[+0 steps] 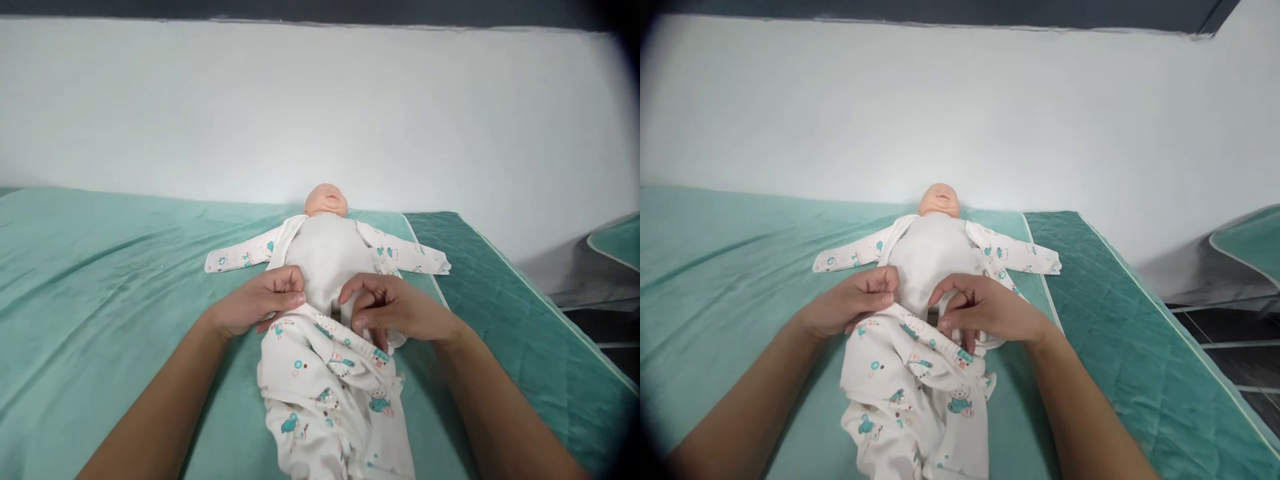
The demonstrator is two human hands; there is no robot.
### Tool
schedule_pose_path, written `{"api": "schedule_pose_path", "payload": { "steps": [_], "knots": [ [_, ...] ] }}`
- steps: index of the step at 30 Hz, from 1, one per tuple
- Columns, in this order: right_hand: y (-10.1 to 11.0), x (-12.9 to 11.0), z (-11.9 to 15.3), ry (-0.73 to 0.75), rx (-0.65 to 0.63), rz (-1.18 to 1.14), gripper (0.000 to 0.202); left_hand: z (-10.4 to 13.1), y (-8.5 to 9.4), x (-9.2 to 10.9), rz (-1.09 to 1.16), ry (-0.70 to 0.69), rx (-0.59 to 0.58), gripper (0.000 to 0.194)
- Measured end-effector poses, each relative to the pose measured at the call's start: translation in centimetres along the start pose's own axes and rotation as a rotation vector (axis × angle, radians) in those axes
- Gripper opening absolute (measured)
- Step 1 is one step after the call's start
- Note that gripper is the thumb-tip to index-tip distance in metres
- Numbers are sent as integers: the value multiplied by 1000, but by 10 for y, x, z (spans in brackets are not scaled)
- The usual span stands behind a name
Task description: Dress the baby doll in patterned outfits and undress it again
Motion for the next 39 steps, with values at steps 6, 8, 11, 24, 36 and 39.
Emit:
{"api": "schedule_pose_path", "payload": {
  "steps": [6,8,11,24,36,39],
  "knots": [
    [-10,-13,11,21,-93,127,39,-2,3,-6,131,-64,-5,32],
    [-10,-12,17,13,-142,75,40,-1,3,-7,87,-47,-29,33],
    [-4,-5,25,-15,-178,-25,46,2,4,-8,-20,-3,-52,31],
    [47,7,41,95,101,57,41,7,59,-5,155,-96,389,35],
    [66,-5,22,452,746,198,32,7,39,-1,-63,-163,356,32],
    [62,-8,23,439,811,284,31,9,42,1,44,-231,470,31]
  ]
}}
Point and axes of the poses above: each hand's wrist, its own z-axis away from the middle knuckle, its own y-axis out of the back of the hand, x = y × z, the point moved 8 cm from there along -z, towards the middle knuckle, and after that the axes turned 15 degrees about y, right-handed, at the moved point
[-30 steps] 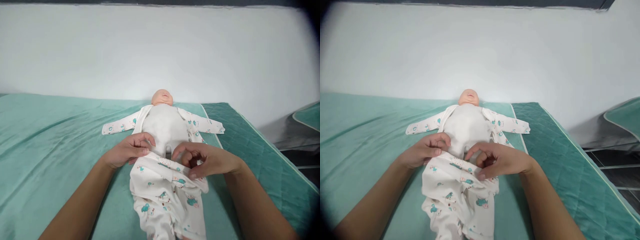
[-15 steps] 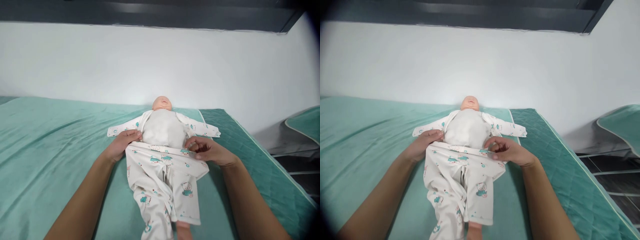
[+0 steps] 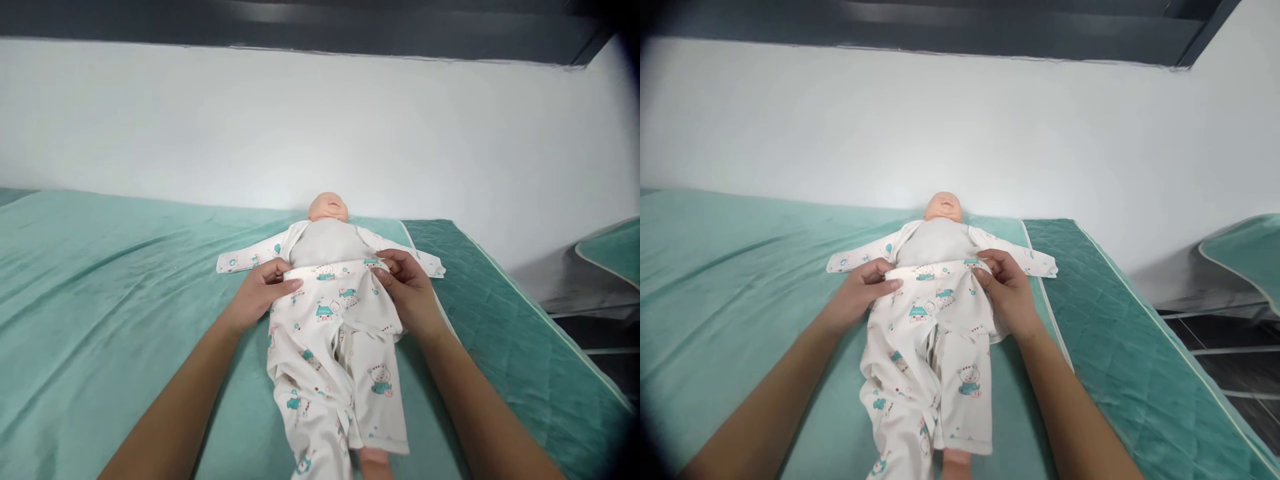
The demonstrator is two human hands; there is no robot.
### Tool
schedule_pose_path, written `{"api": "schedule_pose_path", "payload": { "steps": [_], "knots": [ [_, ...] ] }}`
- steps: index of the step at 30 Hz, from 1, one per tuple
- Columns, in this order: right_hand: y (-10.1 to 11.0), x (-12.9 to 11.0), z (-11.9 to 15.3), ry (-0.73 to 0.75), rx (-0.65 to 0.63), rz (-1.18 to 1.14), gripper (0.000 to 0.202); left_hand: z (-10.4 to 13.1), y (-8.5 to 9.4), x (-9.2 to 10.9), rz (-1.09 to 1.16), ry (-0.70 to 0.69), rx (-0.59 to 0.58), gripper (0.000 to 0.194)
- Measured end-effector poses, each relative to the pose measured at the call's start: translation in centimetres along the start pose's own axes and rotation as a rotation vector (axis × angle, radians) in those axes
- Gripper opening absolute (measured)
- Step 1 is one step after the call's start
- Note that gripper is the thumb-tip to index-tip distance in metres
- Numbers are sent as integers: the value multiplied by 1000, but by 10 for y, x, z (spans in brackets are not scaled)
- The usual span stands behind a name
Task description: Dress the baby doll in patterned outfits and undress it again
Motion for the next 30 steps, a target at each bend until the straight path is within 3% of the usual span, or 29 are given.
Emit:
{"api": "schedule_pose_path", "payload": {
  "steps": [5,8,10,15,20,24,27,28,30],
  "knots": [
    [9,-1,0,52,127,124,30,1,15,0,102,-108,300,30],
    [20,5,-3,49,214,188,28,1,20,0,98,-118,408,28],
    [21,11,-6,14,193,200,28,0,21,0,76,-113,434,27],
    [9,25,-8,-101,-70,193,26,-11,5,-5,-103,12,253,31],
    [13,26,-7,-148,-189,411,23,-9,4,-1,-221,40,222,37],
    [8,11,-10,-26,-303,605,8,-8,2,-7,-124,175,72,40],
    [-3,-4,-10,115,-422,636,20,-4,-4,-6,-107,225,-35,42],
    [-4,-6,-9,131,-435,614,21,-2,-5,-5,-142,217,-22,41],
    [-4,-2,-8,85,-426,551,17,1,-3,1,-259,163,116,36]
  ]
}}
Point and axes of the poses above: each hand's wrist, its own z-axis away from the middle knuckle, its own y-axis out of the back of the hand, x = y × z, the point moved 8 cm from there along -z, towards the middle knuckle, and after that the axes turned 15 degrees about y, right-handed, at the moved point
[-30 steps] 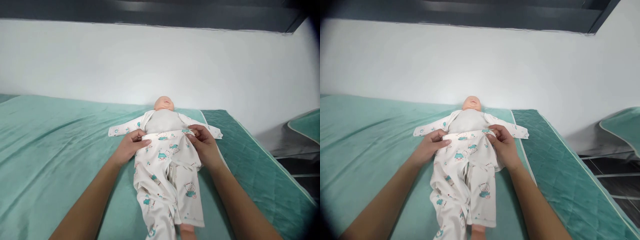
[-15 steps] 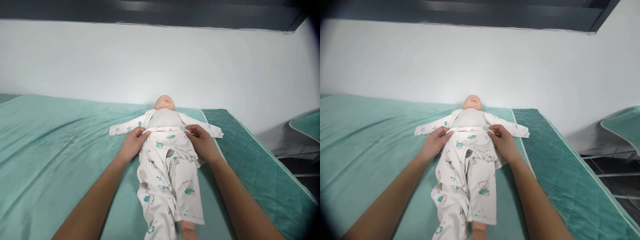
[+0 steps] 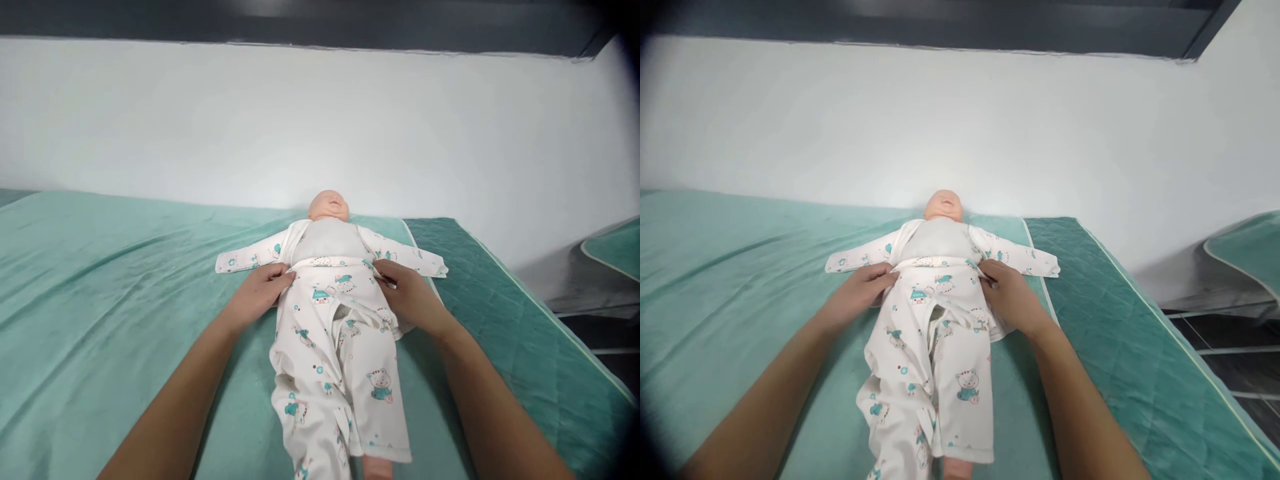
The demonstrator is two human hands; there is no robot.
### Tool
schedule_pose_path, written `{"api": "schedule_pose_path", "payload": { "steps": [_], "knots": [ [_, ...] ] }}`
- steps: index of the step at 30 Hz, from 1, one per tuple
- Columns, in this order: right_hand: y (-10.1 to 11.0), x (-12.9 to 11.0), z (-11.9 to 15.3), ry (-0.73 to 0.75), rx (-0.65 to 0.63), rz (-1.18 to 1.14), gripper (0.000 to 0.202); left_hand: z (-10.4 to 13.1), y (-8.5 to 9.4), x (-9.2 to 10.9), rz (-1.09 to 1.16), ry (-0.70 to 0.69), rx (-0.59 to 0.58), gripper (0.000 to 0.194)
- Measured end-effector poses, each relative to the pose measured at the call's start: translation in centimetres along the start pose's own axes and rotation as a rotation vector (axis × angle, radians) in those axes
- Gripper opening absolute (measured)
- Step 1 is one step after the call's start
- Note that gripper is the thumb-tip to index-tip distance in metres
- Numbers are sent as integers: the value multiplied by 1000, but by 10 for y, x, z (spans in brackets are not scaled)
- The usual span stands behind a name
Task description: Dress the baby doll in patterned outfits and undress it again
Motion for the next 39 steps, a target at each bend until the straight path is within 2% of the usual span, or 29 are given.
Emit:
{"api": "schedule_pose_path", "payload": {
  "steps": [3,4,6,9,13,22,24,26,29,31,33,36,39],
  "knots": [
    [-4,13,3,-122,104,-110,9,11,9,11,-124,-149,334,29],
    [-2,15,4,-125,177,-120,15,15,10,15,-134,-219,411,27],
    [1,9,3,-41,285,-86,30,22,8,22,-137,-354,472,22],
    [-4,-6,-2,100,241,-37,39,24,3,27,-164,-459,434,20],
    [-4,-3,-1,17,190,-97,40,22,0,28,-160,-463,394,19],
    [-8,8,-4,-90,240,-218,35,11,-3,13,-132,-280,403,23],
    [-4,12,0,-138,320,-175,28,8,-3,8,-135,-199,377,26],
    [1,16,5,-218,364,-37,18,4,0,4,-119,-140,381,28],
    [-1,24,7,-348,238,168,15,1,5,3,-67,-139,433,27],
    [-4,30,8,-399,144,215,14,-2,5,5,-44,-173,457,25],
    [-3,36,8,-426,107,191,13,-4,7,5,-29,-197,467,24],
    [-10,43,11,-435,44,-55,13,-11,5,1,-20,-159,350,28],
    [-22,40,14,-406,-33,-367,19,-17,-3,-7,20,-48,83,34]
  ]
}}
Point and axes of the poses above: each hand's wrist, its own z-axis away from the middle knuckle, its own y-axis out of the back of the hand, x = y × z, the point moved 8 cm from there along -z, towards the middle knuckle, and after that the axes turned 15 degrees about y, right-handed, at the moved point
